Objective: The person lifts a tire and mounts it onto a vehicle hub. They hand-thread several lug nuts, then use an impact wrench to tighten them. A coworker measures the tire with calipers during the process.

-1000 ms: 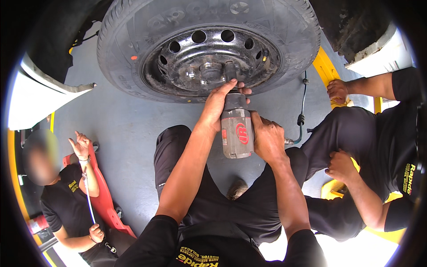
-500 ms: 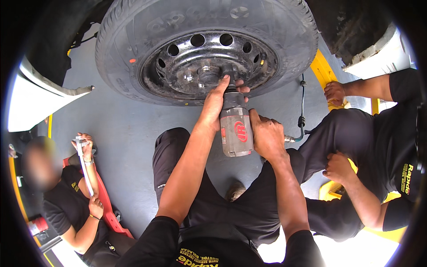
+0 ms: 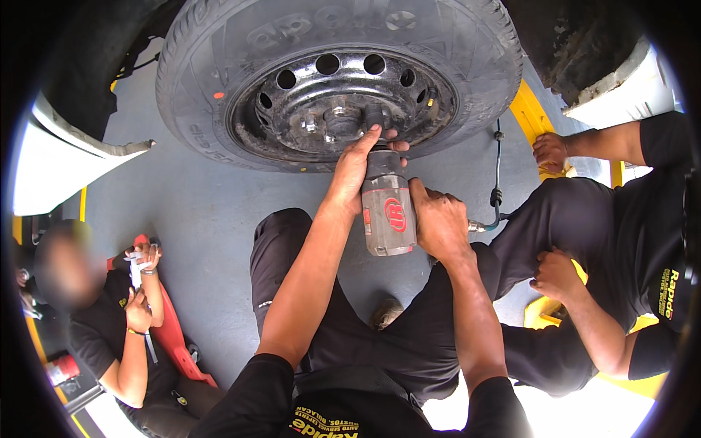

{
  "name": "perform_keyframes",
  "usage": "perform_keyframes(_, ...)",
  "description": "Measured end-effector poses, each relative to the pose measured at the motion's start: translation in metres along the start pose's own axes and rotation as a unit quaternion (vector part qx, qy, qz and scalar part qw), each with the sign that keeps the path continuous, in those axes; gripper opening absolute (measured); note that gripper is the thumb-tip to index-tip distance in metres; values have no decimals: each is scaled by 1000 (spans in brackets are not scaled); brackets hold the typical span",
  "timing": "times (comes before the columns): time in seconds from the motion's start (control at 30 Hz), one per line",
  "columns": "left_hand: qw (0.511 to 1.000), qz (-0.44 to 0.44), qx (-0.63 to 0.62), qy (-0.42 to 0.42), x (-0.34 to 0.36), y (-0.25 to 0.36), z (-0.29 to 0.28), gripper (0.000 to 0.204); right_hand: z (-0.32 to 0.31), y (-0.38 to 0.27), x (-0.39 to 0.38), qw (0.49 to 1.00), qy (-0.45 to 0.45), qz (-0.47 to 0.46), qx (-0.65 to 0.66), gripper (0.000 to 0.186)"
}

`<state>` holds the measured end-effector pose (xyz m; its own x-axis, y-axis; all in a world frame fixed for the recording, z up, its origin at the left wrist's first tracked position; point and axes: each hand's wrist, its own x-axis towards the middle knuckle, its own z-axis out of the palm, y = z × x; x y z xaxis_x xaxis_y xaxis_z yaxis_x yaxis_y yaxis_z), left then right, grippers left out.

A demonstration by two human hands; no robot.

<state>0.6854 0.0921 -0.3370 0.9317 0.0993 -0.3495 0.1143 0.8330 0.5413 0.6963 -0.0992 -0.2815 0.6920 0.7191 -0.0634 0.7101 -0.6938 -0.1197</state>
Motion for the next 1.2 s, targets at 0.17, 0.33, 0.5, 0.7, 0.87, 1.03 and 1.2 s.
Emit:
perform_keyframes(0.17, 1000, -10, 9, 8, -6, -1, 2, 49, 2, 0, -8, 1000, 15, 7, 11, 42)
perform_keyframes(0.33, 1000, -1, 18, -6, -6, -3, -1, 51, 10, 0, -11, 1000, 18, 8, 17, 43)
perform_keyframes(0.5, 1000, -2, 28, 3, -6, -1, 3, 52, 9, 1, -9, 1000, 7, 10, 18, 40)
perform_keyframes(0.7, 1000, 3, 16, 1, -4, -2, 4, 51, 3, 5, -5, 1000, 16, -5, 8, 38)
perform_keyframes(0.87, 1000, 2, 5, 7, -2, -3, 5, 47, 1, 5, -3, 1000, 12, -9, -2, 38)
perform_keyframes(1.03, 1000, 6, 2, 6, -2, -3, 6, 44, 1, 5, -4, 1000, 6, -3, 2, 38)
perform_keyframes(1.2, 1000, 1, -8, 21, -4, -3, 5, 44, -1, 4, -4, 1000, 1, -5, -13, 39)
